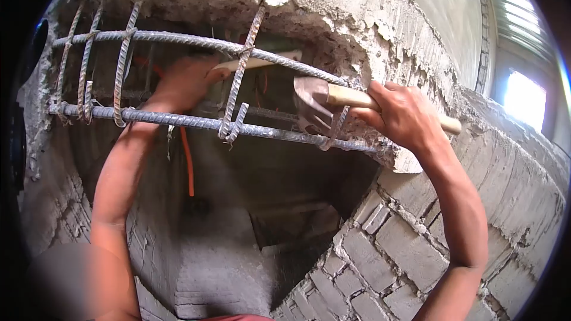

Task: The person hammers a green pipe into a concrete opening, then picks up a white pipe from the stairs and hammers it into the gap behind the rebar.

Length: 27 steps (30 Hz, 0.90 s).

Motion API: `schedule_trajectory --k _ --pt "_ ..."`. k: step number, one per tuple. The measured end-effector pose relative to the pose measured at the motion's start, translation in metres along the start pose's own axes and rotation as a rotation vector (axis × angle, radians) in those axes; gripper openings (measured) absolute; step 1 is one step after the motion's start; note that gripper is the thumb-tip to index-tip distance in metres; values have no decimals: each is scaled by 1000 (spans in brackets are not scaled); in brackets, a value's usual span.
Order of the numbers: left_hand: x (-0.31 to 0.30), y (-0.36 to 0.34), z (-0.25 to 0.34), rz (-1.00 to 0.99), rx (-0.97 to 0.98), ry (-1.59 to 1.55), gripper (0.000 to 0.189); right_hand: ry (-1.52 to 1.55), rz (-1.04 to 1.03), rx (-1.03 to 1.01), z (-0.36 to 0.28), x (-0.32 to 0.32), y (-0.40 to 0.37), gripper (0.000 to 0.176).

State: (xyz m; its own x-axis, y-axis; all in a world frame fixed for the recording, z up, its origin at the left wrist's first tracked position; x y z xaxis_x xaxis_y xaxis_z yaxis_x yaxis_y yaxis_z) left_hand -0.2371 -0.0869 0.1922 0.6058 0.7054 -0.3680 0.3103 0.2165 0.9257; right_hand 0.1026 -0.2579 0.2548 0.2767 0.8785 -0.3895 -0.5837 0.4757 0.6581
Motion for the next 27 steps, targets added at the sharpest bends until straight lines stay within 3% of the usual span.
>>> schedule_trajectory --k 4,8,10,19,27 --pt "-15 -6 6 -138 46 95 40 106 47 -178 -12 14 -30 59" --pt "-12 -13 5 25 140 -9 35 96 108 -389 -40 2 -45 59" --pt "-9 -11 4 122 162 -22 37 114 86 -380 -44 1 -47 56" --pt "-15 -9 7 -15 38 -32 37 63 62 -311 -49 13 -51 57" --pt "-11 -3 5 -22 63 -45 34 64 58 -344 -60 7 -42 55"
Point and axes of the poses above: each hand's wrist, its own y-axis towards the middle knuckle, its own x-axis out of the palm, z = x × y, the point moved 1 cm from there along y, towards the middle knuckle, and after that the axes turned 3 degrees about x, right-handed, at the moved point
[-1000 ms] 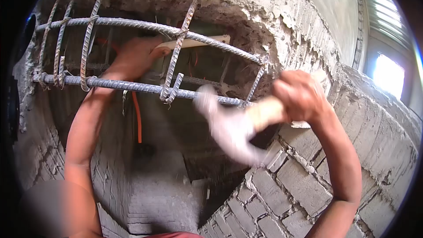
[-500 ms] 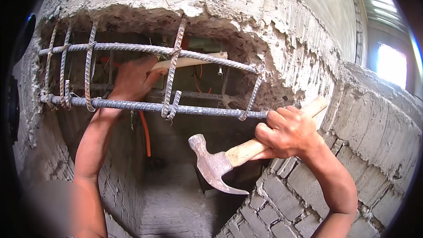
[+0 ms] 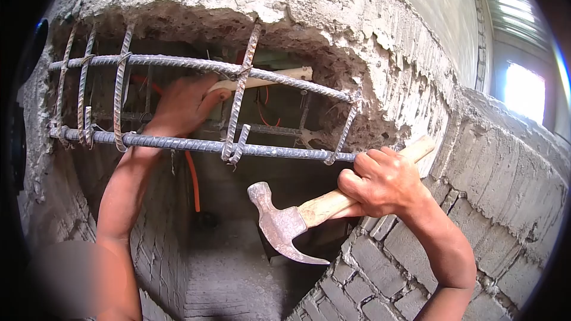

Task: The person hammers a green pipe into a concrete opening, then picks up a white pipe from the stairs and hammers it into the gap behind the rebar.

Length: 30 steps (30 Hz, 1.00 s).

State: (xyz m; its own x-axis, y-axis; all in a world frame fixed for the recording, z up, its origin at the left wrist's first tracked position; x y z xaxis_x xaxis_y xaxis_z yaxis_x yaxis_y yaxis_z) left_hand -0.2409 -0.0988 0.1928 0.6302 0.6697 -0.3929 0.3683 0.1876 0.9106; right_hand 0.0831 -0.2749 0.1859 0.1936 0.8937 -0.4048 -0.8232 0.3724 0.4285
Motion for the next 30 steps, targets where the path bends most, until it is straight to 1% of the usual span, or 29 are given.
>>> schedule_trajectory --k 2,4,13,20,23,25,27,28,29,30 --pt "-1 1 0 -1 -9 -6 34 -6 -1 -10 -1 0 2 55" --pt "-1 3 0 -66 -68 -51 36 -14 -8 -14 -1 0 3 54" --pt "0 0 -2 -42 -43 -43 38 23 43 -57 5 3 0 53" --pt "0 2 -1 -82 -96 -99 38 -15 43 -37 6 12 3 53" --pt "-1 1 0 -72 -87 -114 36 35 235 -132 23 16 2 59" --pt "4 2 -3 -43 -92 -105 36 13 307 -130 44 14 -1 62" --pt "7 4 -6 -30 -77 -90 36 -36 300 -53 65 10 -3 63" --pt "7 5 -7 -11 -62 -65 35 -49 245 -9 79 12 -6 64" --pt "9 6 -10 -16 -68 -72 35 -50 173 81 86 8 -3 66" --pt "11 6 -12 -19 -90 -79 35 -67 153 104 92 6 3 67"
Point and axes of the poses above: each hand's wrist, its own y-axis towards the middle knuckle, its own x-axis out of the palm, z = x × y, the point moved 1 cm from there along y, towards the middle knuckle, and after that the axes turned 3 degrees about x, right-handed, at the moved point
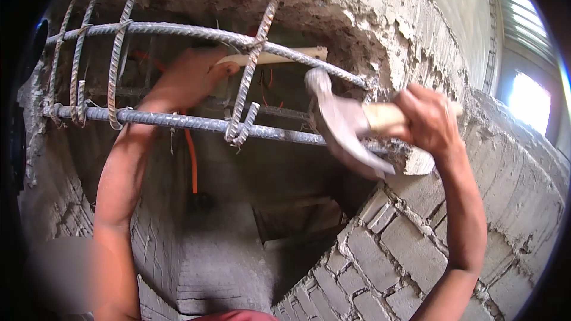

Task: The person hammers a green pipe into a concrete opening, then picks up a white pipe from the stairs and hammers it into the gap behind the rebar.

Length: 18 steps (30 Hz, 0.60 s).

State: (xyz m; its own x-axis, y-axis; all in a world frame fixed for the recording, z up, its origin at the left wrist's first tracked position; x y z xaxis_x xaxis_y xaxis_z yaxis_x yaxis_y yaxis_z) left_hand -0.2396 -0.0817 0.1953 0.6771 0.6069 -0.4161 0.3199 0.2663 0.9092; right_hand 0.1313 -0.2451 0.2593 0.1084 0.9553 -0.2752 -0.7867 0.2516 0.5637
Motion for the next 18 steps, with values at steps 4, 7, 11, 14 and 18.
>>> schedule_trajectory --k 4,7,11,14,18 --pt "-12 0 11 -66 -48 19 40 -2 -32 -46 4 0 5 67" --pt "-15 0 13 -125 -55 88 44 27 -7 -172 -15 -9 -1 65" --pt "-19 1 17 -175 -93 49 44 47 -108 48 -7 4 -1 66" --pt "-15 1 15 -147 -85 106 45 106 -126 96 -7 -4 2 73" --pt "-10 -2 6 4 15 -2 39 200 62 -214 -28 -12 1 53"
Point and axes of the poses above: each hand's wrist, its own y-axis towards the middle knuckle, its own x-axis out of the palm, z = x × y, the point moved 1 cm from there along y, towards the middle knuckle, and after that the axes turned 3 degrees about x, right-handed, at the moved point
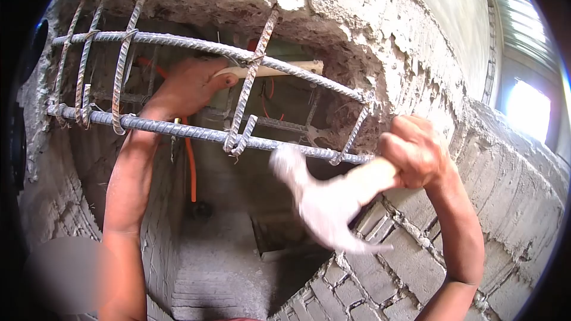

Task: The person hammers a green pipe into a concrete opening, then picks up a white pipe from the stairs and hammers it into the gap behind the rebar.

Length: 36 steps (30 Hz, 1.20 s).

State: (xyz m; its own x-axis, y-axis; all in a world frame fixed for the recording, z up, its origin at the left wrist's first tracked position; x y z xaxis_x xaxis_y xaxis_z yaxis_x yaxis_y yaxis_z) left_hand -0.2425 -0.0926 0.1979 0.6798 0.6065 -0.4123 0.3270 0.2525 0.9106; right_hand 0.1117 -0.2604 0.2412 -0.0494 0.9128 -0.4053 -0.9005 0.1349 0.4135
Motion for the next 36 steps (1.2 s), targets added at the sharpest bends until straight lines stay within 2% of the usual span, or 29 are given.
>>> schedule_trajectory --k 1,3,5,7,14,17,20,24,25,27,29,31,33,35,36 --pt "-1 1 1 -35 -12 26 39 33 -33 -83 -2 -6 8 50" --pt "-2 3 2 -63 -23 53 39 -134 -35 -41 9 4 0 53" --pt "-3 4 4 -91 -101 65 40 -140 -12 79 22 10 -1 61" --pt "-6 2 8 -80 -73 47 41 -137 -57 110 27 9 -6 61" --pt "0 4 -3 11 39 29 50 -173 -166 38 -15 6 -3 55" --pt "-3 5 -2 -47 -9 45 50 -219 -190 52 -24 9 -1 53" --pt "-6 7 0 -96 -70 58 48 -209 -182 80 -28 9 2 53" --pt "0 6 -8 -37 -17 31 46 -173 -85 34 -10 12 1 56" --pt "2 7 -10 -45 -35 39 44 -106 -95 97 5 17 -2 58" --pt "1 7 -9 -52 -54 43 42 -94 -70 380 20 29 -4 57" --pt "-4 7 -2 -58 -82 49 40 -119 -118 322 13 23 1 57" --pt "-2 8 -6 -30 -51 58 40 -90 -100 124 -4 23 6 58" --pt "1 7 -10 -20 -16 61 41 -87 -59 13 -19 14 13 57" --pt "3 8 -12 -28 -6 16 50 -90 -12 -15 -6 18 6 56" --pt "3 8 -11 -35 -4 12 50 -104 -11 139 1 20 4 55"
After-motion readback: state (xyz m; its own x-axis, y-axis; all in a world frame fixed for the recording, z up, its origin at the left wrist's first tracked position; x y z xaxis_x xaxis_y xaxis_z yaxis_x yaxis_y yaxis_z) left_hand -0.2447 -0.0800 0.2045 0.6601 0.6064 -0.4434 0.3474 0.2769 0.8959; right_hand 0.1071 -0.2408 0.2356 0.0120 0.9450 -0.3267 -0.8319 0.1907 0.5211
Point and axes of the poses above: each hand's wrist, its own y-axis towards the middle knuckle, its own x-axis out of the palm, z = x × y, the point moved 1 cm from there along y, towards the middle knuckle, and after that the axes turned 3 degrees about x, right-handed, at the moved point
